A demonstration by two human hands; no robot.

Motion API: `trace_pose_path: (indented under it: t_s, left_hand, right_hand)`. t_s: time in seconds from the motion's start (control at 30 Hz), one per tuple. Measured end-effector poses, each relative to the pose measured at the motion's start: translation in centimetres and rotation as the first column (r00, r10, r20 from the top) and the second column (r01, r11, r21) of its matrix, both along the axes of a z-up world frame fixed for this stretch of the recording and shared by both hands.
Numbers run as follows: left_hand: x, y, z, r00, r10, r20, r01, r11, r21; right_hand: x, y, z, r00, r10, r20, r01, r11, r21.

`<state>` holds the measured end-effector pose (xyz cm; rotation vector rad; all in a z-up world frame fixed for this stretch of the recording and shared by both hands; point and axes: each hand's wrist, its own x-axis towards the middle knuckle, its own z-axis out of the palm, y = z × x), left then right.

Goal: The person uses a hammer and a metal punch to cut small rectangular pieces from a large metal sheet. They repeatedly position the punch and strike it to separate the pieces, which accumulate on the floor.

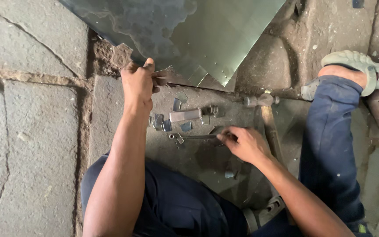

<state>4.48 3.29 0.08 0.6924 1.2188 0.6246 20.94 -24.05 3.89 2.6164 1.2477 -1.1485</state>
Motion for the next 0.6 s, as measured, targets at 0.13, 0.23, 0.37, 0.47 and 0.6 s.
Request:
trace_pose_path:
  t_s: [0.13, 0.23, 0.37, 0.47, 0.6]
  left_hand:
    - [-0.7, -0.9, -0.3, 0.979, -0.144, -0.142, 0.147, 0.989, 0.008]
    - [-0.9, -2.3, -0.6, 0.957, -0.248, -0.148, 0.251, 0.968, 0.001]
    - [-1.3, -4.8, -1.2, 0.973, -0.214, -0.085, 0.213, 0.977, -0.011]
    - [-1.4, -5.5, -1.0, 0.941, -0.257, -0.220, 0.257, 0.966, -0.030]
    - [-1.2, -6.0, -0.8, 0.830, -0.322, -0.455, 0.363, 0.932, 0.002]
  right_hand:
    - [-0.2, 0.0, 1.4, 0.962, 0.203, 0.182, -0.230, 0.962, 0.148]
    - [-0.7, -0.6, 1.6, 0.964, 0.216, 0.154, -0.240, 0.958, 0.157]
    - [-1.5, -1.8, 1.3, 0.940, 0.277, 0.201, -0.312, 0.935, 0.168]
    - [-1.5, -2.0, 1.5, 0.934, 0.285, 0.213, -0.323, 0.931, 0.170]
    - [-1.2, -2.4, 1.7, 0.963, 0.239, 0.126, -0.261, 0.944, 0.201]
